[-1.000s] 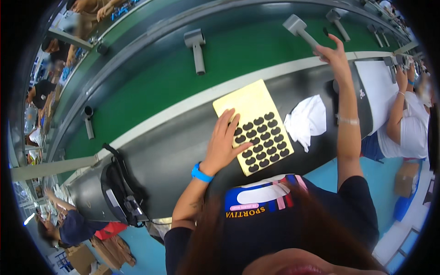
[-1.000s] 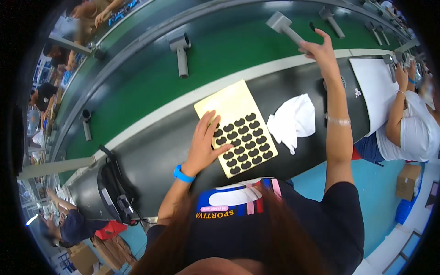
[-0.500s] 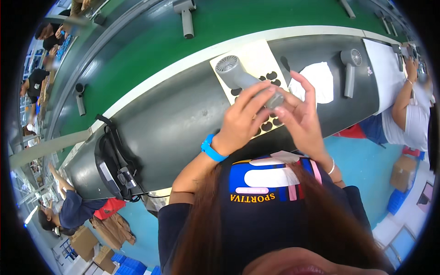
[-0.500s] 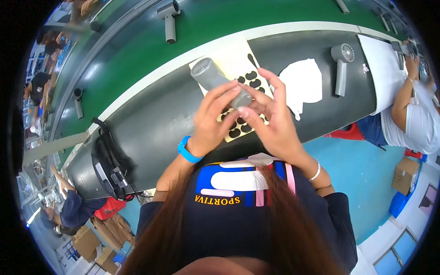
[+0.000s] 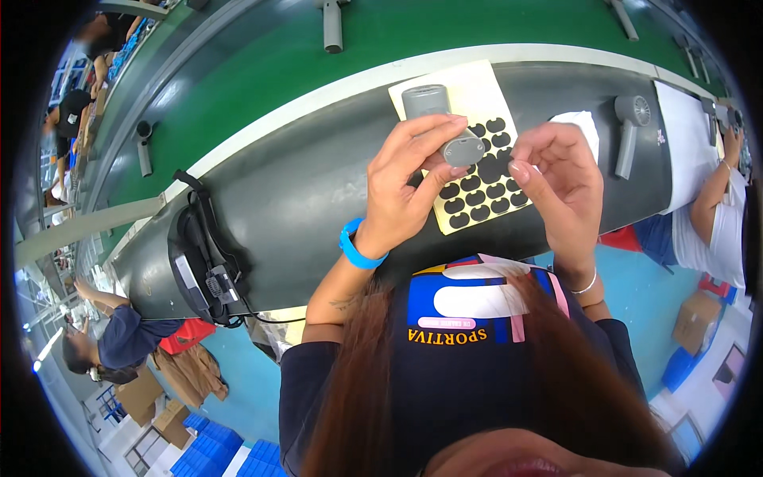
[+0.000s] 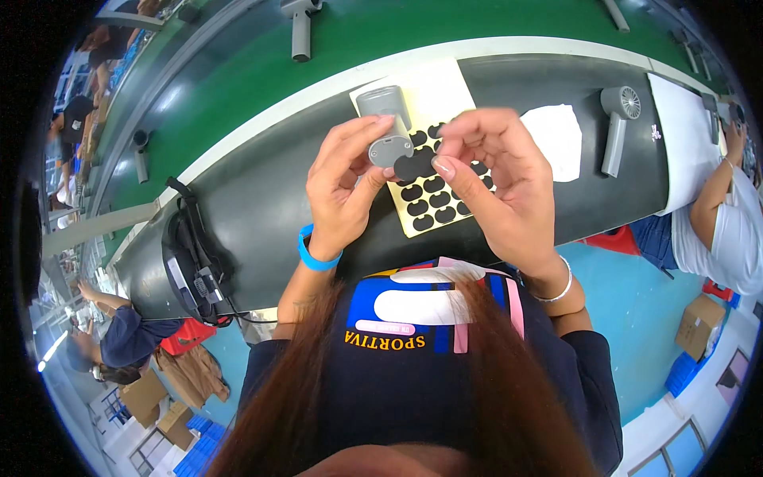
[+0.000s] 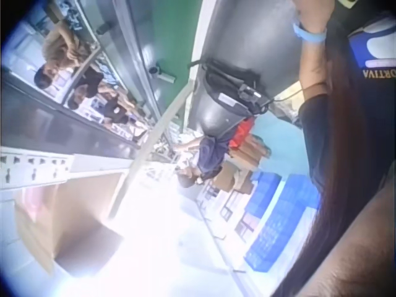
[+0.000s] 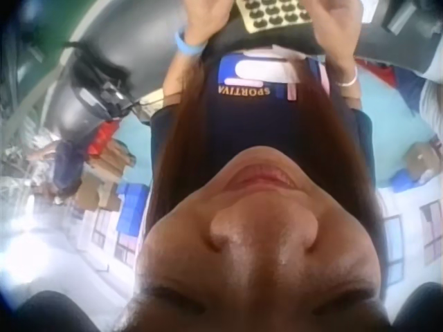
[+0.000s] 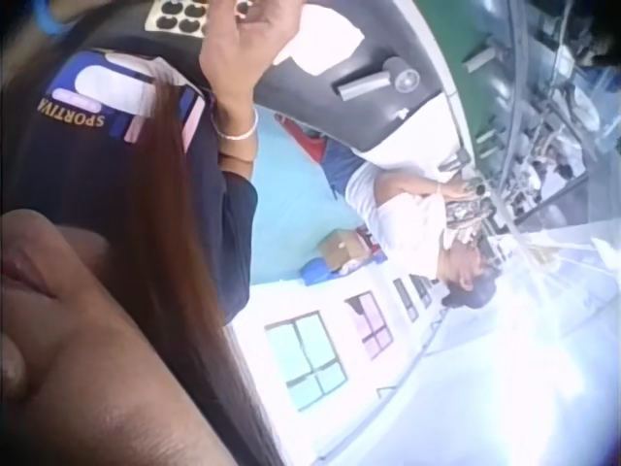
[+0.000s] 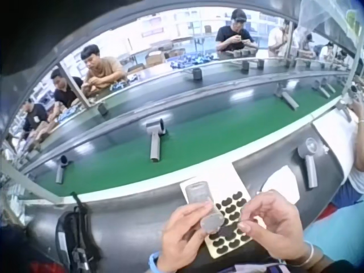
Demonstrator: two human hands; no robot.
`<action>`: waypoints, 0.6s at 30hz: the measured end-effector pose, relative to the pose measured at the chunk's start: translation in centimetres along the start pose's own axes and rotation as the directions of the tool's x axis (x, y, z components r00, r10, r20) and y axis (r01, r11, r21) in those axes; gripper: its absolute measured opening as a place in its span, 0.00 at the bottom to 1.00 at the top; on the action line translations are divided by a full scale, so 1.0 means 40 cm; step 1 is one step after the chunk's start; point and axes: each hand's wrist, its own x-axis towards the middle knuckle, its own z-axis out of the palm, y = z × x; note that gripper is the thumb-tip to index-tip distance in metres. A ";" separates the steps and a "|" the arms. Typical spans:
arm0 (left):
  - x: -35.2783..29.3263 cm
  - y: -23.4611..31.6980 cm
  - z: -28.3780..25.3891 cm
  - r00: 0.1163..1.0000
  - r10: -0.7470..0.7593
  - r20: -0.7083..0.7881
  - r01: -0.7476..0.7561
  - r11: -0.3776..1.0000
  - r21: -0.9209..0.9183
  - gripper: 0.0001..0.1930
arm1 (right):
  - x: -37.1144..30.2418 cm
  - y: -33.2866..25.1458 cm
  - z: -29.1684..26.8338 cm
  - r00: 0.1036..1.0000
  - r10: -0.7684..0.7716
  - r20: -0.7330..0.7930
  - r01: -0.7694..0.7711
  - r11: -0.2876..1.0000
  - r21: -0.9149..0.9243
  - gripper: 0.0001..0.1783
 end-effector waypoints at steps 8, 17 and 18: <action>0.007 0.018 0.014 0.992 -0.105 0.066 0.118 0.961 -0.249 0.23 | 0.009 0.019 0.001 1.000 -0.026 -0.012 0.025 0.998 -0.052 0.26; 0.003 0.014 0.030 0.986 -0.150 0.072 0.166 0.902 -0.400 0.24 | 0.010 0.022 -0.002 0.999 0.016 -0.049 -0.017 1.000 -0.022 0.26; 0.003 0.013 0.029 0.986 -0.151 0.072 0.168 0.902 -0.398 0.24 | 0.010 0.022 -0.003 0.999 0.015 -0.040 -0.016 0.999 -0.029 0.26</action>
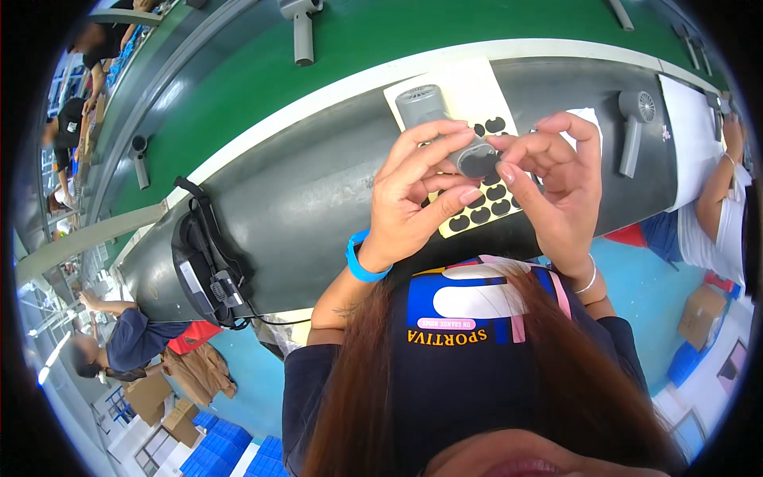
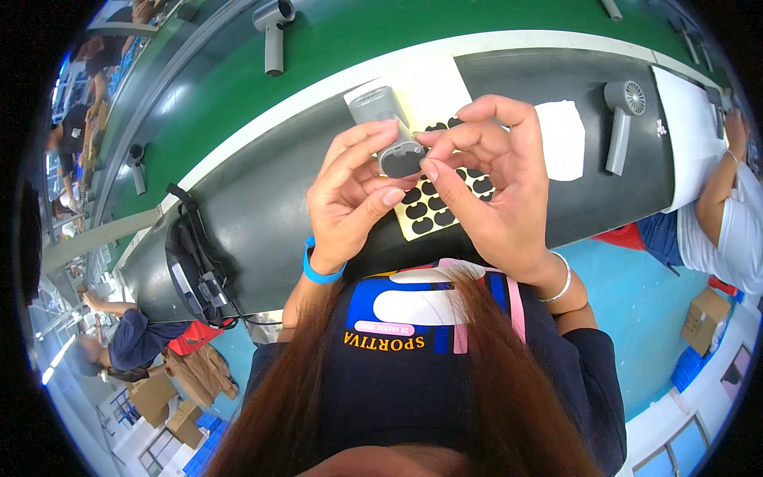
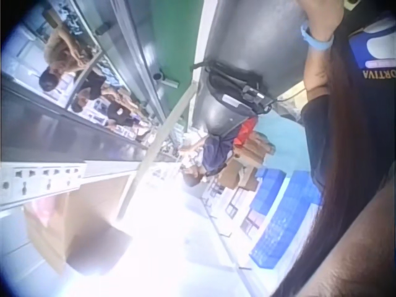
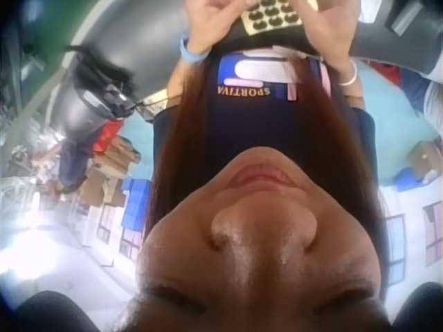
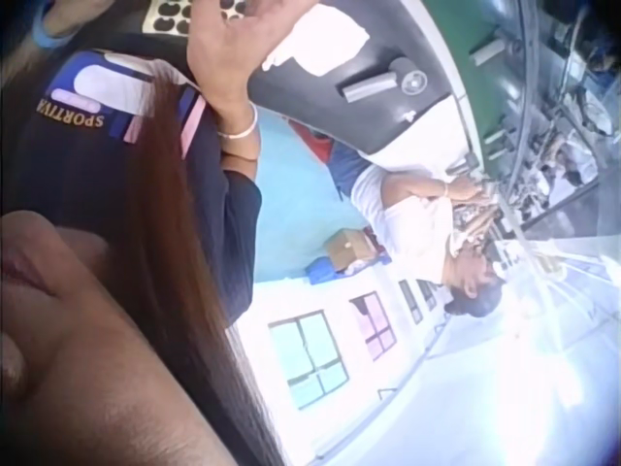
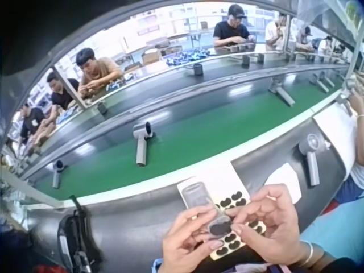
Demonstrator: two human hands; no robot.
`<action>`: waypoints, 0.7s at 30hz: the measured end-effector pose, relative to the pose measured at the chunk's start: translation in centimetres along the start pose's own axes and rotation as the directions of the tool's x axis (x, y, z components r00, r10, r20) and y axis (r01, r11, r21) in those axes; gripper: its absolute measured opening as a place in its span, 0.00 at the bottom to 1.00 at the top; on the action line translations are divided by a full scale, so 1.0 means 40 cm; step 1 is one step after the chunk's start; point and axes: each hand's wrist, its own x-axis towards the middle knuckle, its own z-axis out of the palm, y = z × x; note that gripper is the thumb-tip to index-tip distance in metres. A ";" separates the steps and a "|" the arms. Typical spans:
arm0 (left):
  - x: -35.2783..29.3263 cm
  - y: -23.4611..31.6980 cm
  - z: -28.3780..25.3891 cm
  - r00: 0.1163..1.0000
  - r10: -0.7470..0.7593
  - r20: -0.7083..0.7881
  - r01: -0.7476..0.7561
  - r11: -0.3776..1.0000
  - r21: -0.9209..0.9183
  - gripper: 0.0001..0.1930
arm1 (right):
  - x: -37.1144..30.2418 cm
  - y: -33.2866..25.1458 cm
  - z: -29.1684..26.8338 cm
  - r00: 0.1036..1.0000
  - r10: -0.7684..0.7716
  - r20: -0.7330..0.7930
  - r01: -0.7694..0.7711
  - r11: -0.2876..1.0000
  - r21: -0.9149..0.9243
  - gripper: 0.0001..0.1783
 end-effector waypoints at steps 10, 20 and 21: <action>0.005 -0.002 0.001 1.000 -0.009 0.016 0.009 1.000 -0.001 0.23 | 0.003 0.003 -0.007 1.000 -0.002 0.004 0.002 1.000 0.000 0.25; 0.006 -0.008 0.000 1.000 -0.018 0.008 0.018 1.000 0.008 0.21 | 0.004 0.005 -0.007 1.000 0.011 -0.012 -0.011 1.000 0.009 0.24; 0.007 -0.009 0.001 1.000 -0.019 0.010 0.018 1.000 0.006 0.21 | 0.004 0.005 -0.008 1.000 0.009 -0.012 -0.009 1.000 0.008 0.24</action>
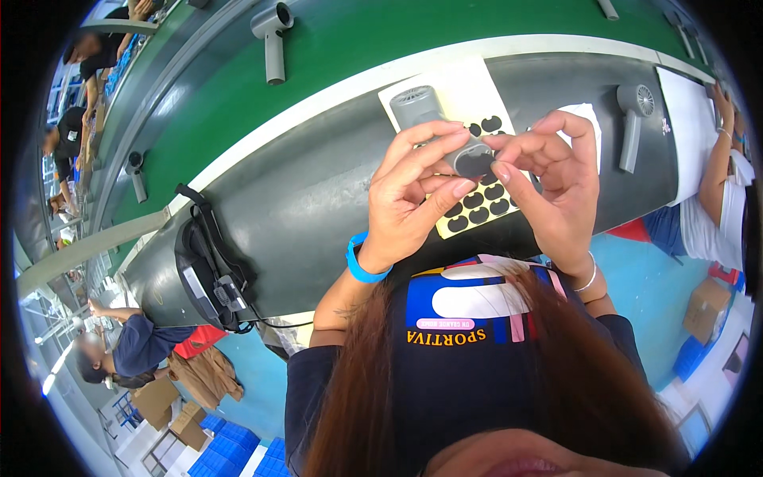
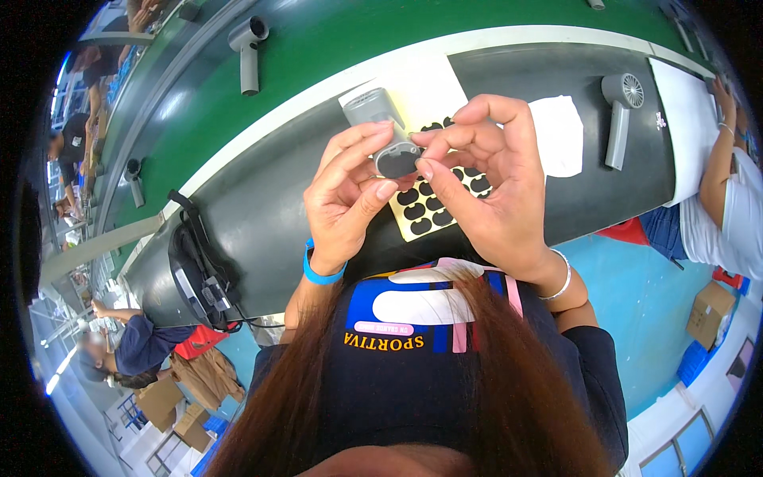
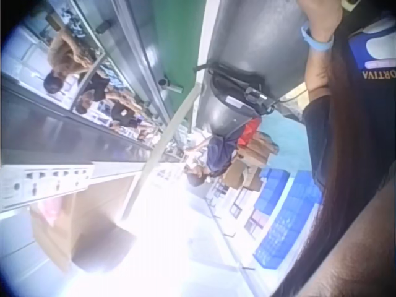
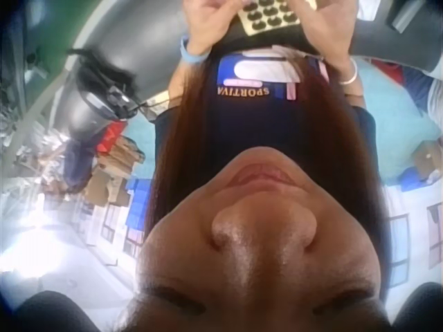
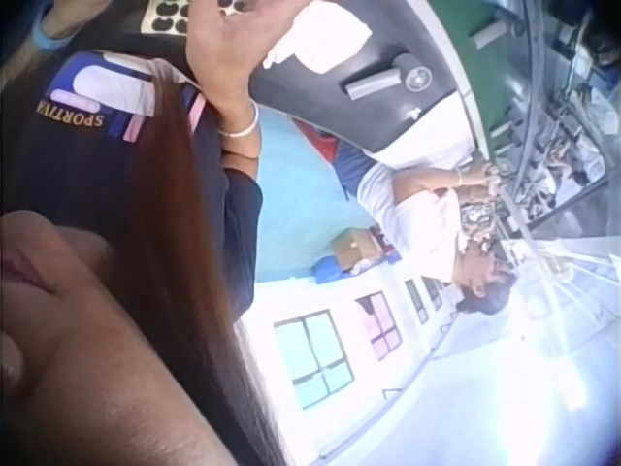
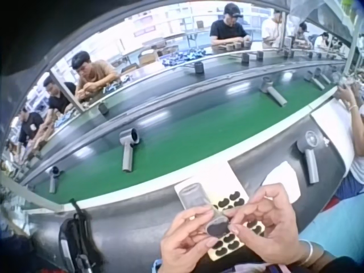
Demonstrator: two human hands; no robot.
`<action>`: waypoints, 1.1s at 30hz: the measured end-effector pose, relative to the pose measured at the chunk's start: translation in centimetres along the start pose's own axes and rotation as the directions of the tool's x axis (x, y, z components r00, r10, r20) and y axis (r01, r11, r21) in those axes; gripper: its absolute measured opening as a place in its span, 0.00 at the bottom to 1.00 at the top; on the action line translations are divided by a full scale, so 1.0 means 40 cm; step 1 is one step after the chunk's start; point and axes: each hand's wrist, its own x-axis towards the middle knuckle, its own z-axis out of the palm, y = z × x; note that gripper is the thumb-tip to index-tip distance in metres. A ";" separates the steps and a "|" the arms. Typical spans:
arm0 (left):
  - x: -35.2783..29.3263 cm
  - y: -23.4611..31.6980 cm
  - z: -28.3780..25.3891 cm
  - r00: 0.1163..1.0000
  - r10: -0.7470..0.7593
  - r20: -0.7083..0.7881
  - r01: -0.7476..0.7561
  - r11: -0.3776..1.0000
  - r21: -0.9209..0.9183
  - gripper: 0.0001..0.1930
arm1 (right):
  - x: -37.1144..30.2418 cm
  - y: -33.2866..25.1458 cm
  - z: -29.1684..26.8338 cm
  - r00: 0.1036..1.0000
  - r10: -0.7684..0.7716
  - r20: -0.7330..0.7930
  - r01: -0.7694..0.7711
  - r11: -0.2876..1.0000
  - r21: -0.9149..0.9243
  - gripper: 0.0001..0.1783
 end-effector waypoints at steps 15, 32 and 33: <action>0.003 0.002 0.006 0.999 0.011 -0.030 -0.010 1.000 0.028 0.18 | 0.002 -0.002 0.000 1.000 -0.007 0.015 0.007 0.999 -0.051 0.23; 0.007 0.022 0.018 0.995 -0.060 -0.077 0.060 0.998 -0.013 0.12 | 0.003 -0.012 -0.005 0.999 -0.053 0.011 0.054 0.955 -0.292 0.24; 0.007 0.021 0.019 0.995 -0.060 -0.076 0.059 0.998 -0.014 0.12 | 0.004 -0.014 -0.003 0.999 -0.045 0.006 0.045 0.951 -0.306 0.24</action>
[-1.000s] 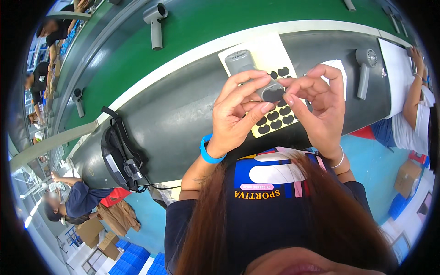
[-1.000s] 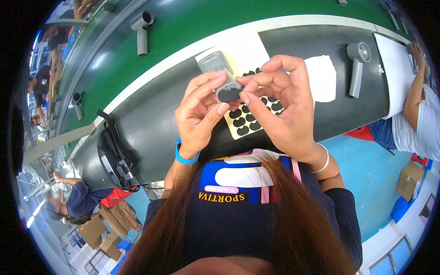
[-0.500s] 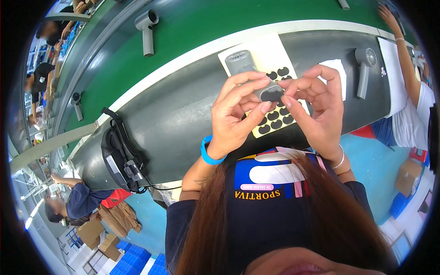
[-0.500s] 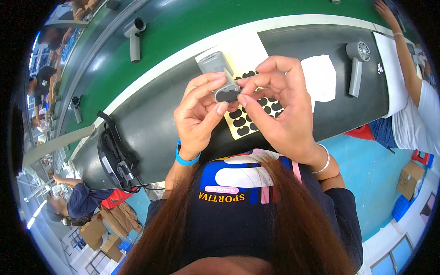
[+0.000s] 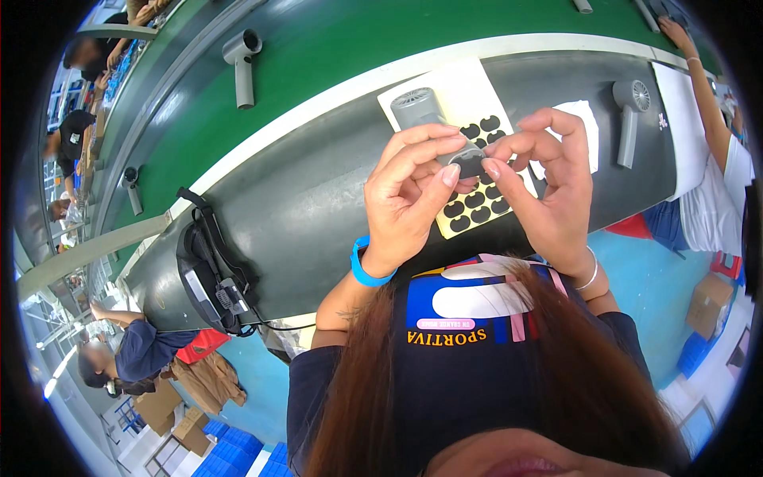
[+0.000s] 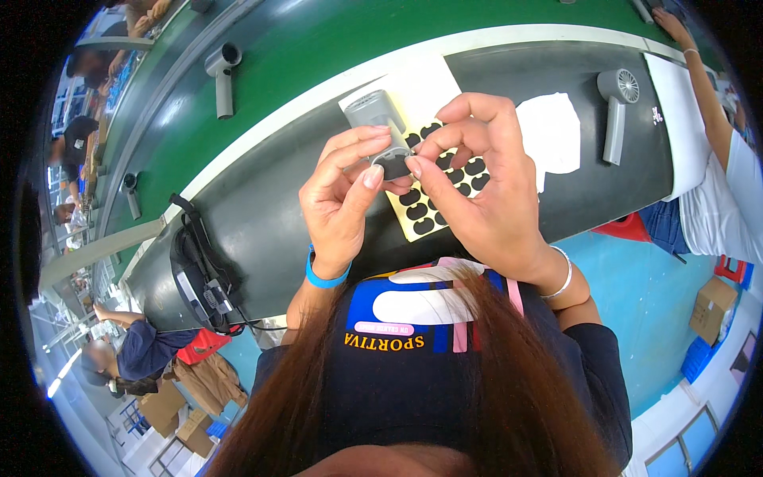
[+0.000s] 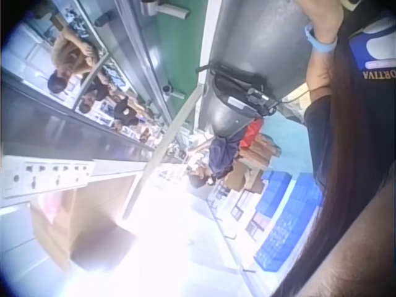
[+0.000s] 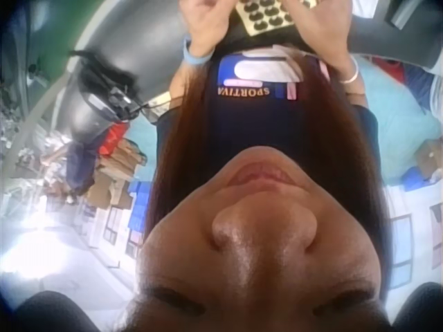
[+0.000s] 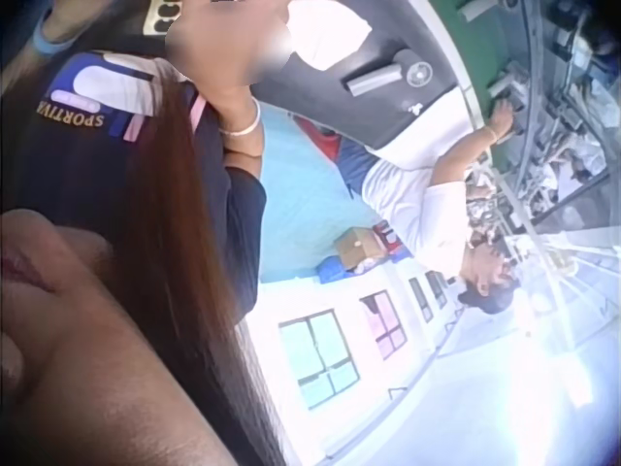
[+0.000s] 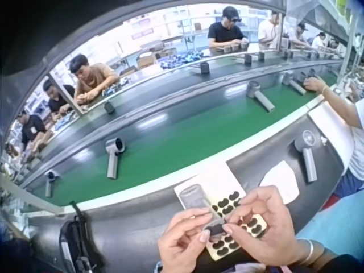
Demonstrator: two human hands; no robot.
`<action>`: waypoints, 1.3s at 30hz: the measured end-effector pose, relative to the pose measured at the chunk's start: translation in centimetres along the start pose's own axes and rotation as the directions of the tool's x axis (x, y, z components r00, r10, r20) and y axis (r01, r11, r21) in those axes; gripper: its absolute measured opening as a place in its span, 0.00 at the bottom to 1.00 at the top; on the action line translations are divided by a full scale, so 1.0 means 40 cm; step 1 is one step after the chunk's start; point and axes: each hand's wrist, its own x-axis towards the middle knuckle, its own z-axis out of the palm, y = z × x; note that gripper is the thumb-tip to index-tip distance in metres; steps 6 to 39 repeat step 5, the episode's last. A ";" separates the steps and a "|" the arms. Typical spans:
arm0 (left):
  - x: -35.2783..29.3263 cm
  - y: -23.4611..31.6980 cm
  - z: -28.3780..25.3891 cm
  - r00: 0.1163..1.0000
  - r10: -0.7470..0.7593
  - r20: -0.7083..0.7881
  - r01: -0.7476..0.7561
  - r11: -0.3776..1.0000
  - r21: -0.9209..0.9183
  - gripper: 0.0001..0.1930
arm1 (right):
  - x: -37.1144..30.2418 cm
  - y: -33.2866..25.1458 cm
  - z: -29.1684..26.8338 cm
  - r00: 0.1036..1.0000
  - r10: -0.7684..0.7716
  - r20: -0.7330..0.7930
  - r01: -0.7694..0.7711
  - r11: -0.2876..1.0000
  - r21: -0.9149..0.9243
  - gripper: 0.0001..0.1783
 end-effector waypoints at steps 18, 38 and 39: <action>-0.002 -0.003 0.005 0.999 0.017 -0.031 -0.016 1.000 0.015 0.12 | 0.002 -0.002 -0.003 1.000 -0.007 0.010 0.008 0.997 -0.078 0.24; -0.002 -0.003 0.005 0.999 0.017 -0.031 -0.016 1.000 0.015 0.12 | 0.002 -0.002 -0.003 1.000 -0.007 0.010 0.008 0.997 -0.078 0.24; -0.002 -0.003 0.005 0.999 0.017 -0.031 -0.016 1.000 0.015 0.12 | 0.002 -0.002 -0.003 1.000 -0.007 0.010 0.008 0.997 -0.078 0.24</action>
